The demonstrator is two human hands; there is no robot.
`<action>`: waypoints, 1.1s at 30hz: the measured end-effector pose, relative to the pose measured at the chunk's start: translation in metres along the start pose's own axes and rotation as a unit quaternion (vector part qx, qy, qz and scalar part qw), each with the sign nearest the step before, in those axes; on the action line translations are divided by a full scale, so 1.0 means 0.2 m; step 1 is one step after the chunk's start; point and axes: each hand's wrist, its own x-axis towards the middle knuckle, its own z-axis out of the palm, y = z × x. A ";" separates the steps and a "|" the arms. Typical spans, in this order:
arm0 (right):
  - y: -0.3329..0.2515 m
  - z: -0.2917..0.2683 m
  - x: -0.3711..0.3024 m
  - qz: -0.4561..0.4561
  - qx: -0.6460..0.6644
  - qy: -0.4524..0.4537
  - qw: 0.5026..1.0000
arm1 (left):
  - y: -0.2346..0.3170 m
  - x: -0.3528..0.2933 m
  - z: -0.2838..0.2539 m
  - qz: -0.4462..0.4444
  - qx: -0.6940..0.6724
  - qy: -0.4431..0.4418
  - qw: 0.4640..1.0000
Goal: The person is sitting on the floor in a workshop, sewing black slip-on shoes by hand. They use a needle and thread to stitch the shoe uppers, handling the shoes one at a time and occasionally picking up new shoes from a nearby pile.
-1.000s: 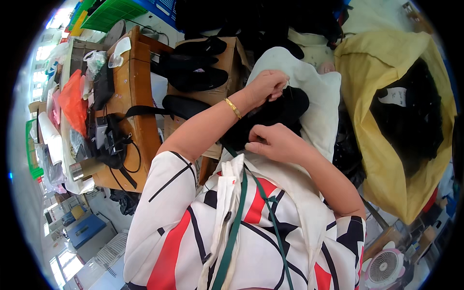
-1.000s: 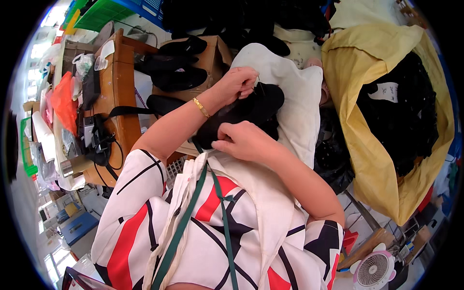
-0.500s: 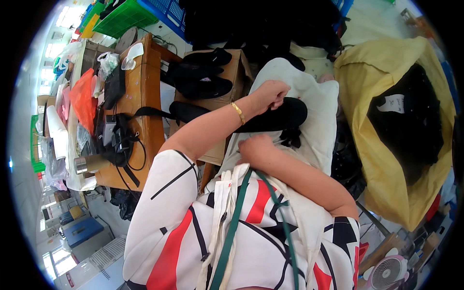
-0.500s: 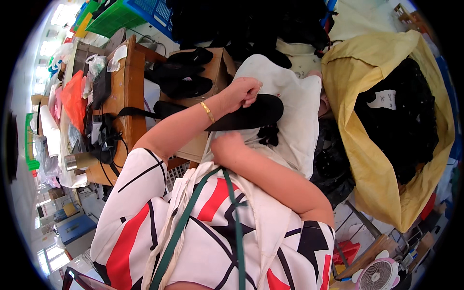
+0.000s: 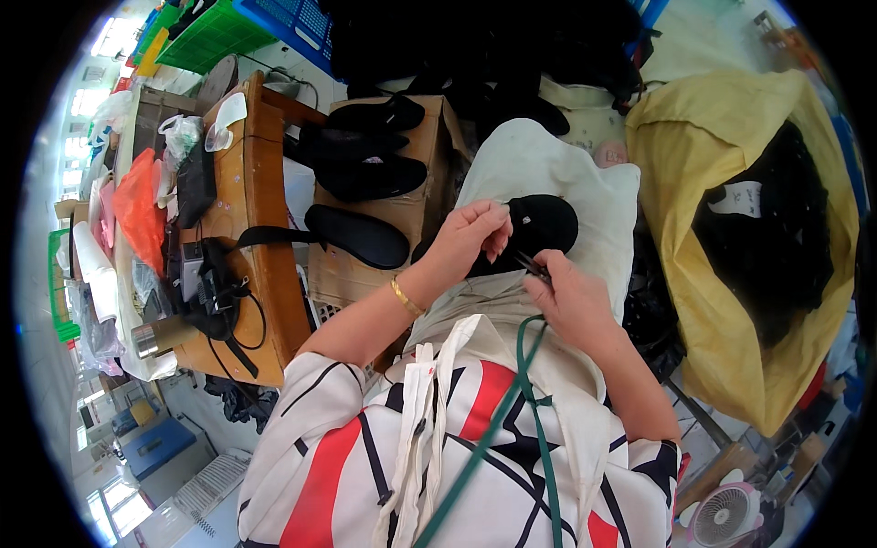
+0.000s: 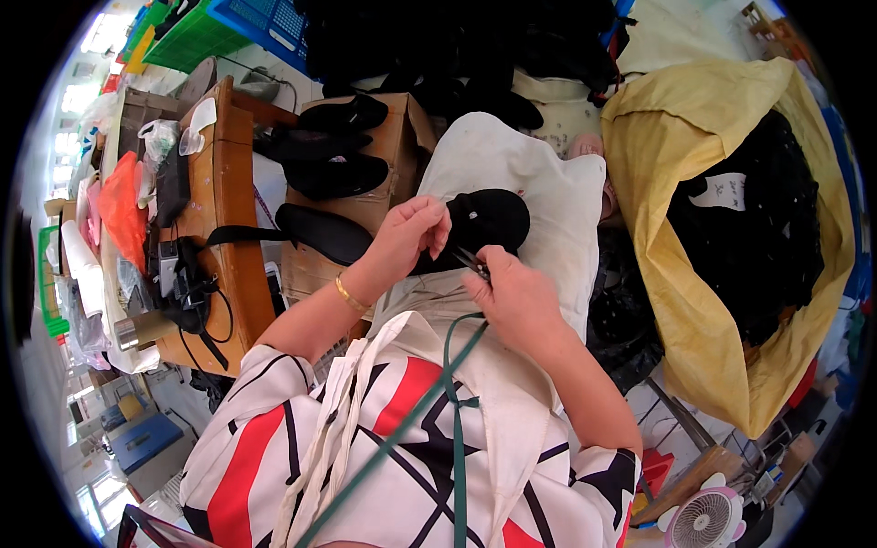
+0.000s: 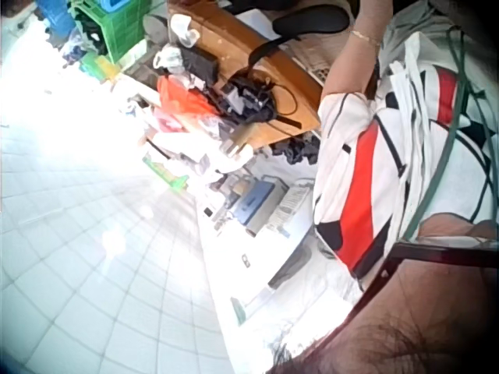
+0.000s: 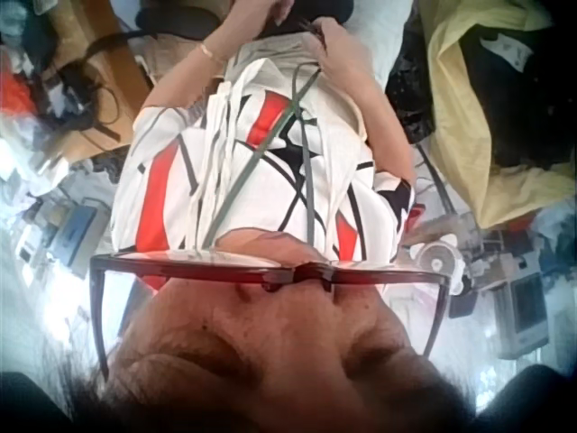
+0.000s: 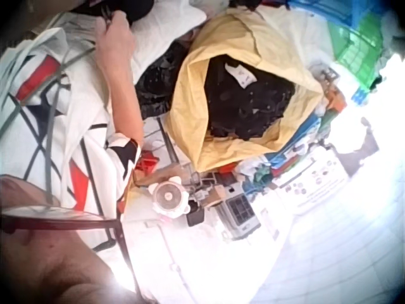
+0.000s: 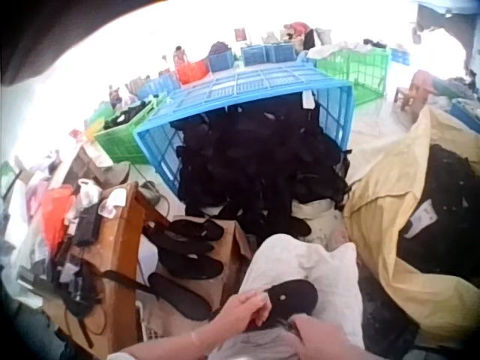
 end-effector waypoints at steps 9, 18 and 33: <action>0.11 0.08 0.14 -0.057 -0.142 0.104 0.983 | -0.04 -0.10 -0.03 0.035 0.037 -0.017 0.999; 0.14 0.11 0.21 -0.059 -0.192 0.116 0.973 | -0.02 -0.10 -0.02 0.029 0.075 -0.045 0.996; 0.06 0.03 0.16 0.008 0.237 0.083 0.968 | -0.03 -0.06 0.03 0.035 0.173 -0.069 0.982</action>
